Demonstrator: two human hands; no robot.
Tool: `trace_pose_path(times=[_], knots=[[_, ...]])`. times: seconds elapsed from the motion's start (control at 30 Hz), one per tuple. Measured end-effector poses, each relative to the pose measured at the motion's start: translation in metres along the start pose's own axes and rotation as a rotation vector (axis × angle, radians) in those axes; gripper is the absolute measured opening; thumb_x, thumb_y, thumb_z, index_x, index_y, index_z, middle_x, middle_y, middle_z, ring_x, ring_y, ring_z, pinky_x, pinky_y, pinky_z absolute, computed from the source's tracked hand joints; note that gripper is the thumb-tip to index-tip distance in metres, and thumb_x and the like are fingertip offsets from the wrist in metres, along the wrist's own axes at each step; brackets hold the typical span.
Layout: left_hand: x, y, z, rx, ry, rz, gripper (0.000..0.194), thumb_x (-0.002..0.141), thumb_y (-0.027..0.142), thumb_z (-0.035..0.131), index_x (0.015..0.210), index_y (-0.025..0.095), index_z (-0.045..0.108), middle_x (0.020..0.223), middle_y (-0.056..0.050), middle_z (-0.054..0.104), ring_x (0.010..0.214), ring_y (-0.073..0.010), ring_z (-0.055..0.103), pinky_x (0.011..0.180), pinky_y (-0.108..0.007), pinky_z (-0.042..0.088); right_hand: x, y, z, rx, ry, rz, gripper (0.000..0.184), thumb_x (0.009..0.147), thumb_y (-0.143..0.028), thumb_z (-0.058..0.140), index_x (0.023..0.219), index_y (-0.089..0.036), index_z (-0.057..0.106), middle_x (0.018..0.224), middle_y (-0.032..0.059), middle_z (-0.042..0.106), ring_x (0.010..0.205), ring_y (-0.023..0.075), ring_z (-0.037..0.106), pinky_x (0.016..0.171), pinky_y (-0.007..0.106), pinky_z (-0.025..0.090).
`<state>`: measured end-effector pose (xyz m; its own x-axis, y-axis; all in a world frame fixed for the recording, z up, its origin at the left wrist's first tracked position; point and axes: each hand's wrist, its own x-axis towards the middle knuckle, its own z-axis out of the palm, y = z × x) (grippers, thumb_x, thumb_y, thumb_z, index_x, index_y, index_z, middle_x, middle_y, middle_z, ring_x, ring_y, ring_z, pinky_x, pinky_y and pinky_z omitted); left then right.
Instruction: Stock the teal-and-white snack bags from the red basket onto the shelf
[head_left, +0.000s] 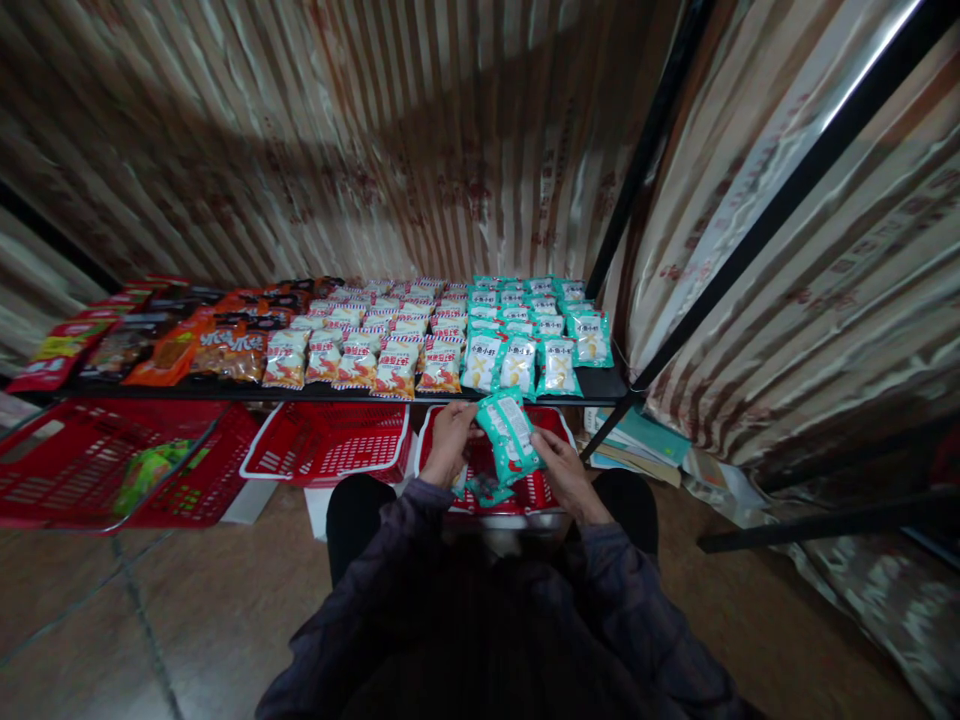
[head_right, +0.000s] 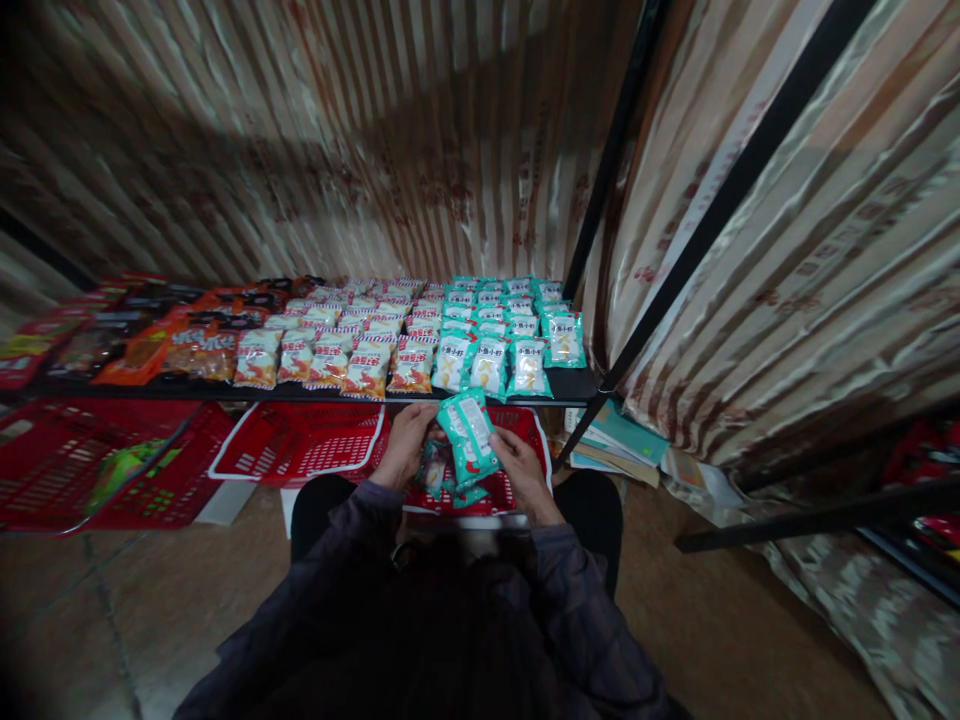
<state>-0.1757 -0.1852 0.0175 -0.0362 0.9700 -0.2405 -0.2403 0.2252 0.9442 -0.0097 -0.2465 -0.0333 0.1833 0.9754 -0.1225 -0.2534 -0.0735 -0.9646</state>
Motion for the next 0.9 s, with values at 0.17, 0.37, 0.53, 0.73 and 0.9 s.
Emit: trace_pose_path(times=[0.17,0.37,0.53,0.73,0.9], knots=[[-0.012,-0.010,-0.008,-0.127,0.020,0.017,0.030,0.066,0.036,0.073,0.074,0.015,0.055,0.066,0.001,0.059,0.061,-0.0097,0.060,0.062,-0.024,0.053,0.007,0.005,-0.005,0.129,0.141,-0.016,0.063,0.057,-0.058,0.079,0.107,-0.020,0.065,0.094,0.0065,0.074,0.087,0.0243,0.070,0.081,0.039,0.056],[-0.032,-0.035,-0.017,-0.048,-0.088,-0.086,0.039,0.060,0.023,0.075,0.093,0.017,0.056,0.082,-0.002,0.067,0.074,-0.0143,0.065,0.067,-0.027,0.054,0.023,0.001,-0.012,0.190,0.276,-0.036,0.060,0.048,-0.054,0.084,0.093,-0.021,0.064,0.080,0.0026,0.073,0.077,0.0222,0.069,0.072,0.036,0.056],[-0.044,-0.050,-0.019,0.022,-0.312,-0.141,0.049,0.056,0.021,0.075,0.103,0.016,0.060,0.096,-0.008,0.072,0.081,-0.0192,0.067,0.068,-0.028,0.053,0.038,-0.018,-0.012,0.038,0.202,-0.019,0.057,0.046,-0.054,0.082,0.088,-0.019,0.068,0.067,0.0003,0.069,0.063,0.0180,0.063,0.059,0.030,0.051],[-0.045,-0.049,-0.025,-0.041,-0.274,-0.137,0.044,0.063,0.037,0.076,0.100,0.015,0.065,0.094,-0.008,0.072,0.083,-0.0186,0.068,0.072,-0.028,0.053,0.050,-0.037,-0.010,-0.146,0.036,-0.032,0.045,0.051,-0.050,0.079,0.079,-0.016,0.069,0.061,-0.0026,0.064,0.054,0.0123,0.055,0.052,0.024,0.042],[-0.039,-0.047,-0.029,-0.003,-0.236,-0.122,0.052,0.062,0.045,0.079,0.102,0.015,0.066,0.089,-0.007,0.072,0.080,-0.0173,0.067,0.074,-0.029,0.053,0.057,-0.047,-0.004,-0.216,-0.033,-0.042,0.038,0.053,-0.048,0.077,0.075,-0.017,0.070,0.059,-0.0027,0.065,0.053,0.0120,0.054,0.051,0.023,0.041]])
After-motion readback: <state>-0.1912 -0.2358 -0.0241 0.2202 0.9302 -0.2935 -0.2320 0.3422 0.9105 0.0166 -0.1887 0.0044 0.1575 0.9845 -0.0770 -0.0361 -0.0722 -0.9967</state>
